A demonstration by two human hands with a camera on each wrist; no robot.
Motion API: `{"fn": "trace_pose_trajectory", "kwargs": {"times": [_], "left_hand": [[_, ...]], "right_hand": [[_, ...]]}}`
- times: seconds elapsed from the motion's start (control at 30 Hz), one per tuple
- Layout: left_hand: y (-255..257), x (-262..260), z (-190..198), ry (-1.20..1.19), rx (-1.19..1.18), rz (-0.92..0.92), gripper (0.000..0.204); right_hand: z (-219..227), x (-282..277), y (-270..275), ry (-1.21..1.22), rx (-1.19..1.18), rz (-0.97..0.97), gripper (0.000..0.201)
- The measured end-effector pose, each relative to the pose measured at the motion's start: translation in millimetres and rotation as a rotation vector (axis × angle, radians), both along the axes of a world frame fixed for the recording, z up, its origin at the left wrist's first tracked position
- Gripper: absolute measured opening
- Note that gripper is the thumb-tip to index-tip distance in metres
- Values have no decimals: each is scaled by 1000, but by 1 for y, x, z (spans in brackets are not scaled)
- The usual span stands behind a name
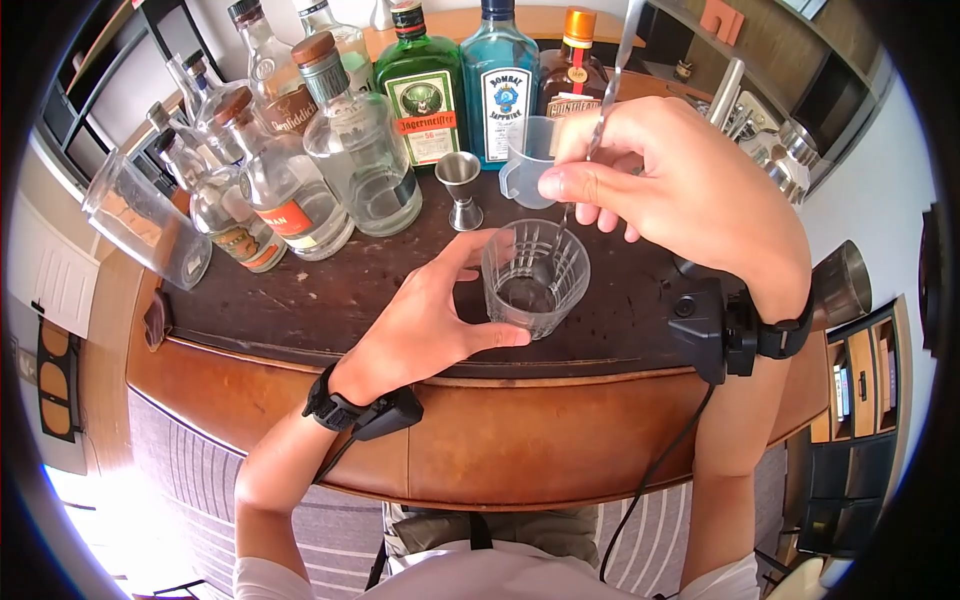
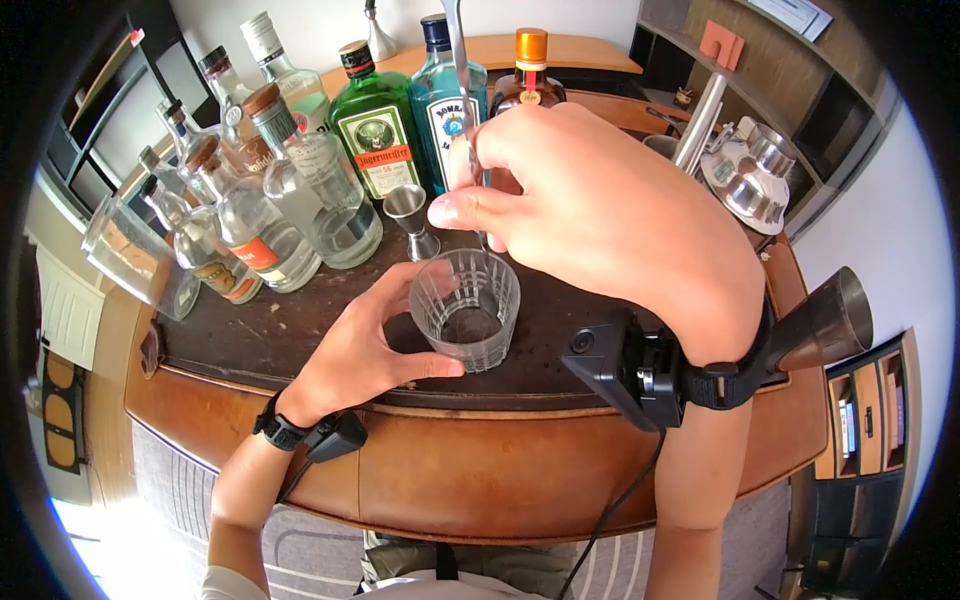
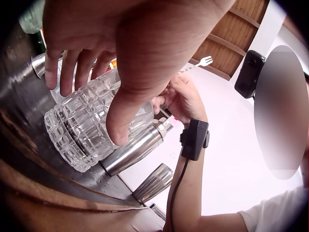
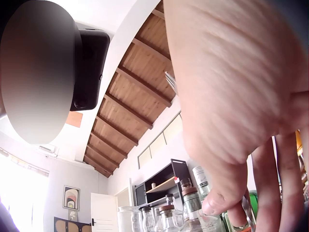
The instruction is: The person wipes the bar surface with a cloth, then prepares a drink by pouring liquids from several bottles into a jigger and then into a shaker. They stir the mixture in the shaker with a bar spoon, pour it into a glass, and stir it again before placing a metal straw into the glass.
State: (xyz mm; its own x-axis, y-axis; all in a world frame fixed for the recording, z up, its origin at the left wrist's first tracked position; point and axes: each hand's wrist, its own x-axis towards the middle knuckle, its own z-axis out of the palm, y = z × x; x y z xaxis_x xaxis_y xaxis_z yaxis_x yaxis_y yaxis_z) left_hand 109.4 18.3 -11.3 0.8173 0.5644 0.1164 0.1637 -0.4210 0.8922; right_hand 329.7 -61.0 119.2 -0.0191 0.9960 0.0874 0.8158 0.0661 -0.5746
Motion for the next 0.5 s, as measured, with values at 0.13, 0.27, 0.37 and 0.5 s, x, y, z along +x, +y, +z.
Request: {"fn": "trace_pose_trajectory", "kwargs": {"times": [0.13,0.27,0.37,0.5], "left_hand": [[0,0,-2,-13,20,-1,91],[1,0,-1,-6,17,3,91],[0,0,-3,-22,37,11,89],[-1,0,3,21,20,18,88]], "right_hand": [[3,-1,-5,-112,41,-4,26],[4,-4,-7,-125,-5,-11,27],[12,-10,-9,-23,-119,36,27],[11,-9,-1,314,-148,266,26]]}}
